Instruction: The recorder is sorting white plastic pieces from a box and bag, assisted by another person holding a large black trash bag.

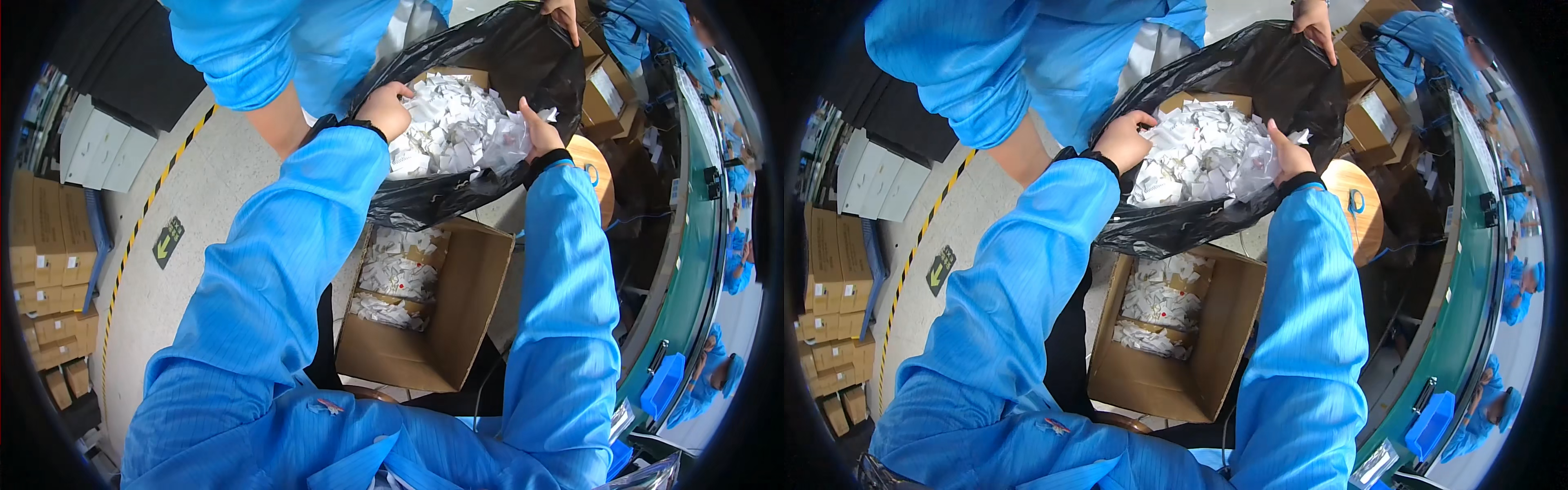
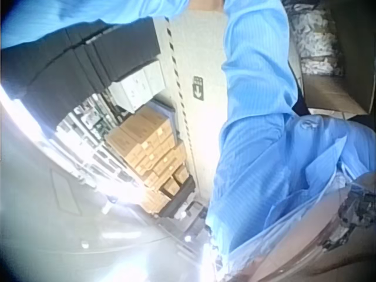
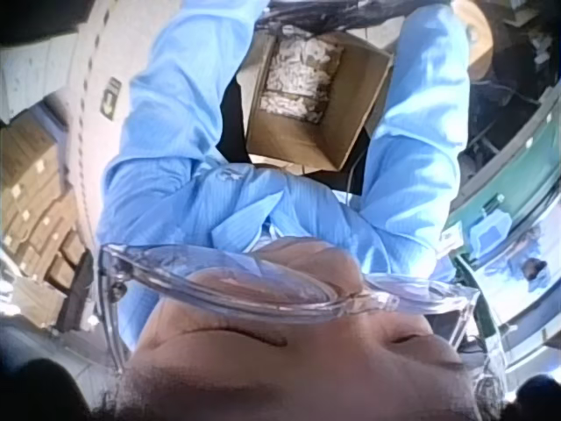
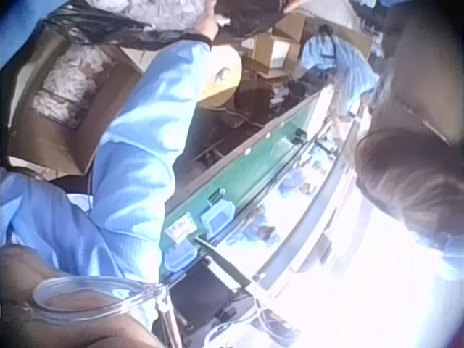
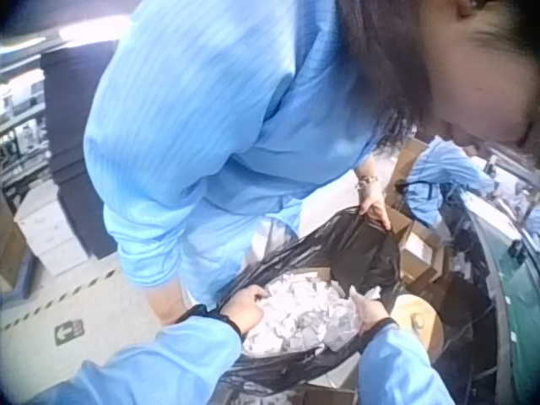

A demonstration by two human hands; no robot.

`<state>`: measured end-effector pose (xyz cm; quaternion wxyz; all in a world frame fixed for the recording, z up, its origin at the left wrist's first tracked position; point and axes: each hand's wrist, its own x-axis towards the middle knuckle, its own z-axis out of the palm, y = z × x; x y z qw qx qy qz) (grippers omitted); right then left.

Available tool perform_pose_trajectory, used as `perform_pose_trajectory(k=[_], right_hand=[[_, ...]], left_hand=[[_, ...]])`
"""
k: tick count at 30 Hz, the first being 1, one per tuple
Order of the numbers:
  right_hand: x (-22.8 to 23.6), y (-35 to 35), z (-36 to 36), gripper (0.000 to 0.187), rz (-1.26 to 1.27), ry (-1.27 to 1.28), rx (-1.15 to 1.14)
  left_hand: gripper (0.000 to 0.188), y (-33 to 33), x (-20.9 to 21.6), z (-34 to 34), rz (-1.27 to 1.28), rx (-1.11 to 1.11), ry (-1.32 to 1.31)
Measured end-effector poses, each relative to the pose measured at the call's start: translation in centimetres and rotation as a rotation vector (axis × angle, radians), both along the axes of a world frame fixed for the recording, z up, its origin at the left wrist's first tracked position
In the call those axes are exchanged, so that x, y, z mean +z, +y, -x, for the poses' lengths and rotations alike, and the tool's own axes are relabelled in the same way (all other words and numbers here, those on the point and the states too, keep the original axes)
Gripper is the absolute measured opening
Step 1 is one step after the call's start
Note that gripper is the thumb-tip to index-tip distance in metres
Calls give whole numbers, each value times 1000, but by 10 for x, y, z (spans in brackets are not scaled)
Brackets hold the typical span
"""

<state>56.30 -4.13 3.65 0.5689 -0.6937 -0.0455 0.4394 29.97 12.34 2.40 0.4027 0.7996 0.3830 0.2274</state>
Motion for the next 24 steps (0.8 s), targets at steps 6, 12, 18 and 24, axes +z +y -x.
perform_pose_trajectory(k=[6,12,18,24], right_hand=[[48,6,48,96,-109,71,-2],[42,9,41,56,-263,199,-10],[34,13,42,47,-264,-80,205],[27,15,26,23,-463,-157,-30]], left_hand=[[27,1,12,0,112,-57,-8],[28,3,19,2,157,-13,11],[37,0,26,3,272,-116,-22],[30,-1,33,2,383,-10,-64]])
